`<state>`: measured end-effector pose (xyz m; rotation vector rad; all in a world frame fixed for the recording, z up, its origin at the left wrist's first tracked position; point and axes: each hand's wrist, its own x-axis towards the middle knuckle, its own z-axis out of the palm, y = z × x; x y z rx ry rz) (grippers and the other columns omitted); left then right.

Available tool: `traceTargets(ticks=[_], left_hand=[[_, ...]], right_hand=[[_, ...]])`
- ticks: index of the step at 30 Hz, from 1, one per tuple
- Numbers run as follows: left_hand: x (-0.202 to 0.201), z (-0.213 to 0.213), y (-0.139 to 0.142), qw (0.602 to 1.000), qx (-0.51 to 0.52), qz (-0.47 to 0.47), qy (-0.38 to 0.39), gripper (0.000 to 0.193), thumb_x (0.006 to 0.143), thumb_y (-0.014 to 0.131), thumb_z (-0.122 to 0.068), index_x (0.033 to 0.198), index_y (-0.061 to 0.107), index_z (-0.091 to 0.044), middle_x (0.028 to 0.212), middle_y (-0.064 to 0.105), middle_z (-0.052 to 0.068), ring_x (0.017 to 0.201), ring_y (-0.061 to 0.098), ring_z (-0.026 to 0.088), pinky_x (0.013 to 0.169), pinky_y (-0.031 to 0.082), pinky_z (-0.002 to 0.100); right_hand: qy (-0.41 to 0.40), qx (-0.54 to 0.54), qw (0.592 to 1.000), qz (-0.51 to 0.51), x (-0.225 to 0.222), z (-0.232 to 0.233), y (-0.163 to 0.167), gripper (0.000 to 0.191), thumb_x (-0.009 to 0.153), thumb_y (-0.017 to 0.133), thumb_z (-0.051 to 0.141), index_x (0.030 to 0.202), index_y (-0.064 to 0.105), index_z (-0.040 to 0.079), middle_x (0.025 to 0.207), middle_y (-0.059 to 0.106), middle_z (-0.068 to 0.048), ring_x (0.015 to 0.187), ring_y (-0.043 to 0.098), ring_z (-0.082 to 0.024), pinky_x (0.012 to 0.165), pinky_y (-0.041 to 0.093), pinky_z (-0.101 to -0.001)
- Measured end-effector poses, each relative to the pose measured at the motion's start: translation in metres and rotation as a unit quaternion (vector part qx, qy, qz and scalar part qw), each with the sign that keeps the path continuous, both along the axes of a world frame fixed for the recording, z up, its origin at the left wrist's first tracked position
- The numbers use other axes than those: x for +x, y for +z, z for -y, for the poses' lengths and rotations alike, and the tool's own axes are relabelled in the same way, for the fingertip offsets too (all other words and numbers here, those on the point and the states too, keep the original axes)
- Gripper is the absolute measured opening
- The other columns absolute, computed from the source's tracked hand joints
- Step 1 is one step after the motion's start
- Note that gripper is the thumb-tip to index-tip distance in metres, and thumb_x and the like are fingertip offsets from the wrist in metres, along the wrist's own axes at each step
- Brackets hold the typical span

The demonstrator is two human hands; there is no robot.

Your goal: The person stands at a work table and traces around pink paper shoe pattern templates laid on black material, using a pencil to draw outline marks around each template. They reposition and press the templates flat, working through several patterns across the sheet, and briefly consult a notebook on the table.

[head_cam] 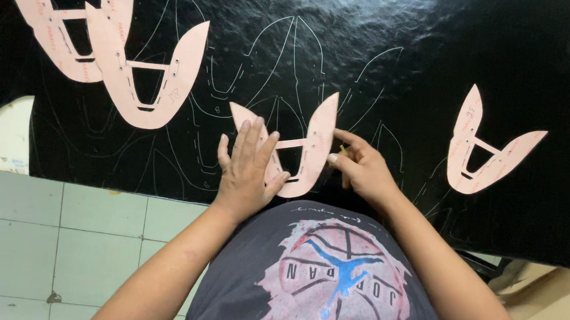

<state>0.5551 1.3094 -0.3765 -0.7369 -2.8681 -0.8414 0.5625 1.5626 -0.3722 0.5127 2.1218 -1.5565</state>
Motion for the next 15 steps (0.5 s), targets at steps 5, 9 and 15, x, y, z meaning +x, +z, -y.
traceTargets(ticks=[5,9,15], left_hand=[[-0.004,0.008,0.016,0.988,-0.056,0.084,-0.119,0.085,0.070,0.078,-0.057,0.144,0.054,-0.021,0.162,0.030,0.013,0.153,0.019,0.033,0.117,0.001,0.068],[-0.008,0.013,0.025,0.987,-0.102,0.086,-0.085,0.090,0.072,0.076,-0.063,0.148,0.050,-0.021,0.163,0.027,0.012,0.154,0.018,0.034,0.119,0.001,0.068],[-0.024,0.027,0.026,0.997,-0.054,0.021,0.061,0.104,0.084,0.073,-0.065,0.160,0.031,-0.007,0.168,0.023,0.022,0.157,0.016,0.040,0.120,0.002,0.069]], right_hand=[[0.017,-0.016,1.000,0.018,-0.016,0.002,0.010,0.055,0.087,0.068,0.020,0.139,0.060,0.005,0.078,0.068,-0.004,0.052,0.052,-0.009,0.048,0.043,-0.0235],[-0.100,-0.095,0.990,-0.032,-0.025,-0.004,0.014,0.035,0.094,0.063,0.023,0.117,0.071,-0.001,0.081,0.070,-0.006,0.057,0.058,-0.010,0.055,0.047,-0.0236],[-0.212,-0.162,0.961,-0.077,-0.036,-0.015,0.020,0.045,0.112,0.045,0.038,0.109,0.069,-0.001,0.085,0.065,-0.008,0.067,0.061,-0.013,0.065,0.057,-0.0308]])
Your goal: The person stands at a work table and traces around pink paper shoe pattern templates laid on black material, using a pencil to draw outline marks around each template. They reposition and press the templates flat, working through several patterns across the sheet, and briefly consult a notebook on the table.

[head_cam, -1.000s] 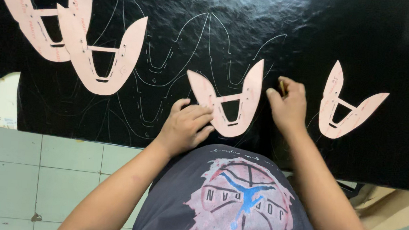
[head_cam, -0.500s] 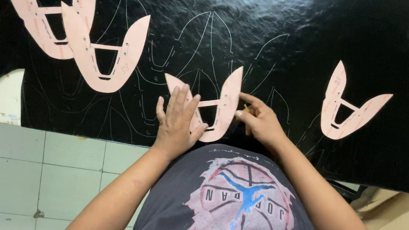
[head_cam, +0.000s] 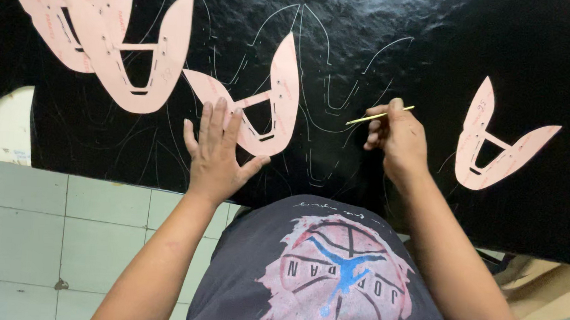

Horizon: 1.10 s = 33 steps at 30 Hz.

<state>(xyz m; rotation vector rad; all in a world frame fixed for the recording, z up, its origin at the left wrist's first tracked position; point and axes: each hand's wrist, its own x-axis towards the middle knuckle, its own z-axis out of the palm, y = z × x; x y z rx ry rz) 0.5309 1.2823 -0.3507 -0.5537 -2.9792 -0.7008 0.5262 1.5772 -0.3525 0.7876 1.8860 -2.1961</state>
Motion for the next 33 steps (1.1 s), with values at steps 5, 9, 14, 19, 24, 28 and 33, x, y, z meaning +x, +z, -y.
traceTargets(ticks=[5,9,14,19,24,28,33], left_hand=[[-0.003,0.000,0.004,1.000,0.008,-0.021,0.009,0.107,0.084,0.075,-0.067,0.160,0.030,-0.006,0.168,0.025,0.020,0.158,0.018,0.037,0.122,0.004,0.069],[-0.002,-0.001,0.006,0.999,-0.017,-0.042,0.008,0.103,0.086,0.076,-0.067,0.157,0.035,-0.004,0.168,0.026,0.021,0.159,0.019,0.036,0.124,0.006,0.068],[0.002,0.000,-0.001,0.999,-0.033,-0.037,0.006,0.101,0.087,0.075,-0.068,0.156,0.039,-0.004,0.167,0.027,0.022,0.158,0.020,0.037,0.123,0.008,0.068],[0.004,0.003,-0.010,0.999,-0.034,-0.041,0.002,0.101,0.089,0.075,-0.069,0.157,0.039,-0.004,0.167,0.026,0.022,0.158,0.019,0.038,0.123,0.007,0.068],[0.006,0.006,-0.011,0.999,-0.040,-0.034,-0.001,0.100,0.091,0.073,-0.071,0.158,0.039,-0.004,0.168,0.025,0.022,0.158,0.018,0.038,0.123,0.006,0.068],[0.004,0.005,-0.007,0.999,-0.046,-0.024,-0.002,0.100,0.090,0.072,-0.070,0.157,0.039,-0.004,0.166,0.025,0.023,0.157,0.016,0.038,0.122,0.005,0.069],[0.002,0.004,-0.002,0.999,-0.048,-0.022,0.000,0.100,0.089,0.073,-0.070,0.157,0.039,-0.004,0.167,0.024,0.023,0.158,0.016,0.037,0.122,0.005,0.068]], right_hand=[[0.026,0.003,1.000,0.007,-0.002,0.013,0.009,0.018,0.101,0.059,0.018,0.109,0.063,0.002,0.095,0.071,-0.012,0.080,0.071,-0.018,0.073,0.061,-0.0310],[0.071,0.035,0.996,-0.048,0.004,0.021,0.009,0.014,0.097,0.067,0.004,0.110,0.064,-0.001,0.105,0.072,-0.013,0.092,0.073,-0.017,0.080,0.061,-0.0296],[0.078,0.070,0.991,-0.086,0.014,0.023,-0.002,0.008,0.098,0.066,0.002,0.105,0.062,0.000,0.107,0.073,-0.012,0.092,0.073,-0.016,0.082,0.062,-0.0287],[0.072,0.113,0.983,-0.123,0.025,0.027,-0.016,0.009,0.097,0.066,0.000,0.104,0.061,0.000,0.106,0.072,-0.011,0.091,0.071,-0.013,0.082,0.060,-0.0271],[0.101,0.160,0.967,-0.170,0.031,0.033,-0.017,0.009,0.098,0.068,0.000,0.104,0.062,0.001,0.107,0.070,-0.009,0.090,0.068,-0.012,0.083,0.058,-0.0263],[0.118,0.284,0.932,-0.192,0.030,0.035,-0.013,0.011,0.098,0.070,0.000,0.106,0.063,0.002,0.106,0.070,-0.008,0.091,0.066,-0.011,0.082,0.056,-0.0254],[0.109,0.245,0.944,-0.193,0.026,0.042,-0.011,0.009,0.097,0.071,0.002,0.102,0.063,0.003,0.105,0.071,-0.007,0.091,0.067,-0.011,0.083,0.055,-0.0248]])
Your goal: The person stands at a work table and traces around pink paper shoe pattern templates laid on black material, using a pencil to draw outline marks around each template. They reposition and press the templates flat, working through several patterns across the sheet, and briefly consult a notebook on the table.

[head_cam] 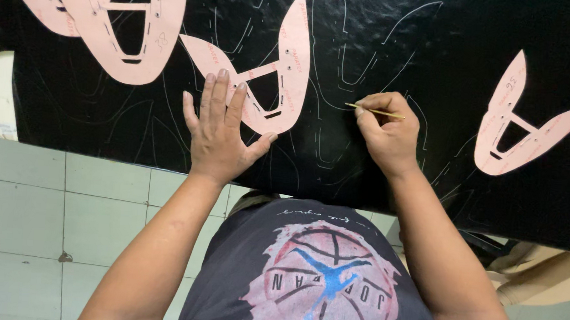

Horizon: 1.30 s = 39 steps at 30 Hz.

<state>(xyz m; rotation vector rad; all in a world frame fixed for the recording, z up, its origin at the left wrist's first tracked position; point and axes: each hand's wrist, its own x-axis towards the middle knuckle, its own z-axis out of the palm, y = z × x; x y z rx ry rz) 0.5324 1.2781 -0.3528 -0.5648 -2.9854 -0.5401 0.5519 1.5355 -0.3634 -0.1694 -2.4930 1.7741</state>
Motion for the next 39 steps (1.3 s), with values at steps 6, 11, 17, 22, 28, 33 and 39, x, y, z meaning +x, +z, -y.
traceTargets(ticks=[6,11,17,22,28,33,39], left_hand=[[0.000,0.000,0.002,1.000,-0.001,-0.008,0.002,0.099,0.089,0.072,-0.069,0.156,0.039,-0.003,0.167,0.025,0.022,0.158,0.016,0.036,0.123,0.005,0.067],[0.001,0.000,0.001,1.000,-0.006,-0.008,-0.002,0.100,0.090,0.071,-0.070,0.157,0.039,-0.003,0.166,0.025,0.023,0.158,0.016,0.037,0.123,0.005,0.068],[0.001,-0.001,-0.001,1.000,-0.009,-0.017,-0.005,0.101,0.091,0.071,-0.070,0.157,0.038,-0.002,0.166,0.024,0.023,0.158,0.016,0.038,0.123,0.005,0.067],[0.002,-0.002,-0.003,1.000,-0.011,-0.016,-0.006,0.102,0.089,0.073,-0.069,0.157,0.038,-0.002,0.166,0.024,0.023,0.158,0.017,0.038,0.123,0.005,0.068],[0.008,-0.003,-0.003,1.000,-0.002,-0.015,0.000,0.099,0.085,0.076,-0.064,0.154,0.043,-0.002,0.166,0.030,0.024,0.158,0.020,0.038,0.123,0.007,0.067],[0.017,-0.009,-0.005,0.999,0.008,-0.041,-0.001,0.096,0.087,0.077,-0.063,0.153,0.043,-0.002,0.166,0.032,0.026,0.158,0.022,0.039,0.124,0.007,0.067],[0.031,-0.028,0.001,0.999,0.010,-0.035,0.002,0.097,0.088,0.076,-0.062,0.157,0.040,-0.004,0.168,0.030,0.025,0.160,0.021,0.038,0.125,0.007,0.068]], right_hand=[[-0.006,0.056,0.998,-0.029,0.001,0.005,0.001,0.008,0.096,0.072,0.003,0.101,0.065,0.002,0.103,0.073,-0.007,0.092,0.069,-0.013,0.084,0.056,-0.0256],[-0.003,0.077,0.995,-0.058,0.002,0.007,0.001,0.007,0.097,0.071,0.003,0.102,0.066,0.001,0.103,0.073,-0.008,0.092,0.071,-0.013,0.084,0.057,-0.0259],[-0.002,0.059,0.998,-0.030,0.002,0.005,0.001,0.007,0.096,0.072,0.003,0.101,0.068,0.002,0.099,0.073,-0.007,0.088,0.070,-0.013,0.080,0.056,-0.0252],[0.000,0.079,0.995,-0.062,0.004,0.002,0.004,0.005,0.095,0.069,0.001,0.098,0.065,0.000,0.099,0.072,-0.009,0.090,0.069,-0.016,0.083,0.056,-0.0275],[-0.137,-0.135,0.981,-0.032,0.036,-0.052,0.005,0.018,0.111,0.046,0.010,0.100,0.059,0.004,0.104,0.074,-0.013,0.093,0.074,-0.019,0.091,0.061,-0.0317],[-0.370,0.186,0.907,0.077,0.070,-0.158,0.008,0.025,0.107,0.056,0.019,0.124,0.065,0.003,0.116,0.067,-0.015,0.096,0.066,-0.029,0.085,0.053,-0.0443],[-0.407,0.346,0.815,0.225,0.087,-0.242,0.010,0.075,0.087,0.085,0.048,0.129,0.055,-0.006,0.129,0.050,-0.027,0.111,0.057,-0.043,0.091,0.048,-0.0493]])
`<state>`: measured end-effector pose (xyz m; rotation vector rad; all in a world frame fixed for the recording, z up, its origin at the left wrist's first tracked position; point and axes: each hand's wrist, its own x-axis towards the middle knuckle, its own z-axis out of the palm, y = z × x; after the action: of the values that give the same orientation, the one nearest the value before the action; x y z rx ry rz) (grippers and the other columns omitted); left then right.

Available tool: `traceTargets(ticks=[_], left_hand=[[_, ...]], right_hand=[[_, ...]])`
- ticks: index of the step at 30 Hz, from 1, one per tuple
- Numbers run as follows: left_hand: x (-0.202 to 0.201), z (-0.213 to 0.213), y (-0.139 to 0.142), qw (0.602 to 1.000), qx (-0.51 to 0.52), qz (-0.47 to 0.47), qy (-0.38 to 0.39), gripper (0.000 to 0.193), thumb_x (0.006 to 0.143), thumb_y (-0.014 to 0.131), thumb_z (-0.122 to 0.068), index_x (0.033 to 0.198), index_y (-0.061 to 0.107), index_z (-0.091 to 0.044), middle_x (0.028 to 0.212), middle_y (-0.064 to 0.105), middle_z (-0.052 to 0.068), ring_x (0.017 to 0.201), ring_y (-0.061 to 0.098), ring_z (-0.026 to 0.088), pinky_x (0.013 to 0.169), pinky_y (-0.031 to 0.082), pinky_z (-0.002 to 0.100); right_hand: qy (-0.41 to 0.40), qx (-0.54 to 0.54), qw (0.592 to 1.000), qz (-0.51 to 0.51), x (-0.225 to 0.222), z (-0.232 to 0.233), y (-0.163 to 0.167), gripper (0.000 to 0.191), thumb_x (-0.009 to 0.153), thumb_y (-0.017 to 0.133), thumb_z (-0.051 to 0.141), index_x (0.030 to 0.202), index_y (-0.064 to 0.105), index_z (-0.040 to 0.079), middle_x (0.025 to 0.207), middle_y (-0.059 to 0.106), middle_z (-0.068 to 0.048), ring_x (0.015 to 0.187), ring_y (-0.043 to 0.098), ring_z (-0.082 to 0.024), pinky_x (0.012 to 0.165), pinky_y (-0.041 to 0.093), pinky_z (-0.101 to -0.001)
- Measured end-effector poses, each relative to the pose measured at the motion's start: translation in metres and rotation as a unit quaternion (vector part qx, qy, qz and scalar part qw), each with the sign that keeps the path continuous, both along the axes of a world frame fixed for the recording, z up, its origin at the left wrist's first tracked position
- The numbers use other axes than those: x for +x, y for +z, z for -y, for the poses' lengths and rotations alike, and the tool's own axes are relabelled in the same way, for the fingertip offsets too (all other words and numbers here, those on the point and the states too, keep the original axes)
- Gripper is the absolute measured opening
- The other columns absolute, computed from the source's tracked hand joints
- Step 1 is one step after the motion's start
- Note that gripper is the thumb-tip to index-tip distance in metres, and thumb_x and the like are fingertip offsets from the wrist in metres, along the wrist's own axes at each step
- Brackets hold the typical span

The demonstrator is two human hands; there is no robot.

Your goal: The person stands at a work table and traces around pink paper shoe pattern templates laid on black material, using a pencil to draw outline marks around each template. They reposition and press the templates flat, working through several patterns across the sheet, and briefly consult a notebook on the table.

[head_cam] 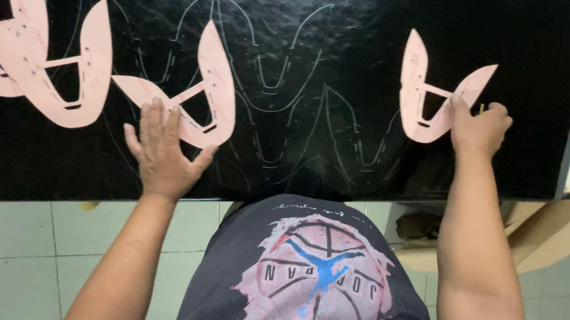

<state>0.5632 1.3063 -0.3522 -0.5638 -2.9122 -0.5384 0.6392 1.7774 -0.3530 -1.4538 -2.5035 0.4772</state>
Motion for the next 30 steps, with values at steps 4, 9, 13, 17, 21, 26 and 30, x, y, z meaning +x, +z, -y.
traceTargets(ticks=[4,9,13,17,21,26,30], left_hand=[[0.018,-0.029,0.012,1.000,-0.024,0.014,0.012,0.089,0.090,0.077,-0.051,0.156,0.043,-0.001,0.168,0.029,0.026,0.159,0.017,0.040,0.118,0.002,0.073],[0.078,-0.114,0.012,1.000,0.013,0.010,0.025,0.072,0.091,0.075,-0.029,0.153,0.051,-0.002,0.169,0.032,0.024,0.161,0.019,0.038,0.124,0.005,0.069],[0.140,-0.201,0.003,0.995,0.091,0.038,-0.012,0.063,0.085,0.075,-0.023,0.143,0.057,-0.007,0.162,0.039,0.018,0.155,0.029,0.039,0.122,0.014,0.063],[0.175,-0.245,0.001,0.991,0.088,0.086,-0.046,0.059,0.086,0.075,-0.023,0.141,0.058,-0.010,0.160,0.043,0.011,0.152,0.034,0.032,0.122,0.015,0.063],[0.181,-0.245,0.004,0.990,0.094,0.101,-0.043,0.059,0.083,0.077,-0.025,0.139,0.061,-0.013,0.158,0.044,0.010,0.149,0.037,0.029,0.119,0.015,0.062],[0.162,-0.233,0.011,0.989,0.105,0.094,-0.042,0.047,0.085,0.075,-0.022,0.130,0.066,-0.012,0.148,0.056,0.006,0.141,0.047,0.026,0.118,0.024,0.056],[0.137,-0.221,0.015,0.983,0.163,0.077,-0.035,0.032,0.088,0.072,-0.016,0.120,0.070,-0.010,0.131,0.069,0.007,0.124,0.061,0.027,0.110,0.038,0.046]], right_hand=[[0.017,0.005,1.000,-0.020,-0.008,-0.030,0.004,0.068,0.078,0.090,0.044,0.120,0.062,-0.002,0.123,0.057,-0.026,0.108,0.061,-0.040,0.092,0.050,-0.0474],[0.070,-0.088,0.989,-0.097,0.001,-0.066,0.010,0.060,0.071,0.093,0.031,0.109,0.061,-0.002,0.106,0.070,-0.017,0.096,0.072,-0.030,0.083,0.058,-0.0395],[0.123,-0.153,0.975,-0.105,0.012,-0.092,0.016,0.056,0.068,0.092,0.023,0.107,0.061,-0.003,0.105,0.072,-0.016,0.094,0.075,-0.027,0.081,0.060,-0.0360],[0.174,-0.167,0.970,-0.021,0.025,-0.112,0.022,0.051,0.068,0.089,0.021,0.109,0.069,-0.001,0.107,0.073,-0.016,0.097,0.076,-0.028,0.084,0.061,-0.0374],[0.197,-0.117,0.973,-0.005,0.031,-0.118,0.026,0.065,0.061,0.094,0.023,0.114,0.063,-0.001,0.114,0.063,-0.019,0.098,0.068,-0.032,0.080,0.058,-0.0407],[0.208,-0.121,0.970,0.027,0.024,-0.110,0.025,0.058,0.066,0.090,0.022,0.115,0.065,0.002,0.124,0.061,-0.018,0.106,0.068,-0.033,0.090,0.057,-0.0417],[0.199,-0.066,0.977,0.047,0.013,-0.100,0.021,0.062,0.073,0.089,0.025,0.125,0.062,0.003,0.129,0.060,-0.020,0.111,0.066,-0.037,0.093,0.054,-0.0451]])
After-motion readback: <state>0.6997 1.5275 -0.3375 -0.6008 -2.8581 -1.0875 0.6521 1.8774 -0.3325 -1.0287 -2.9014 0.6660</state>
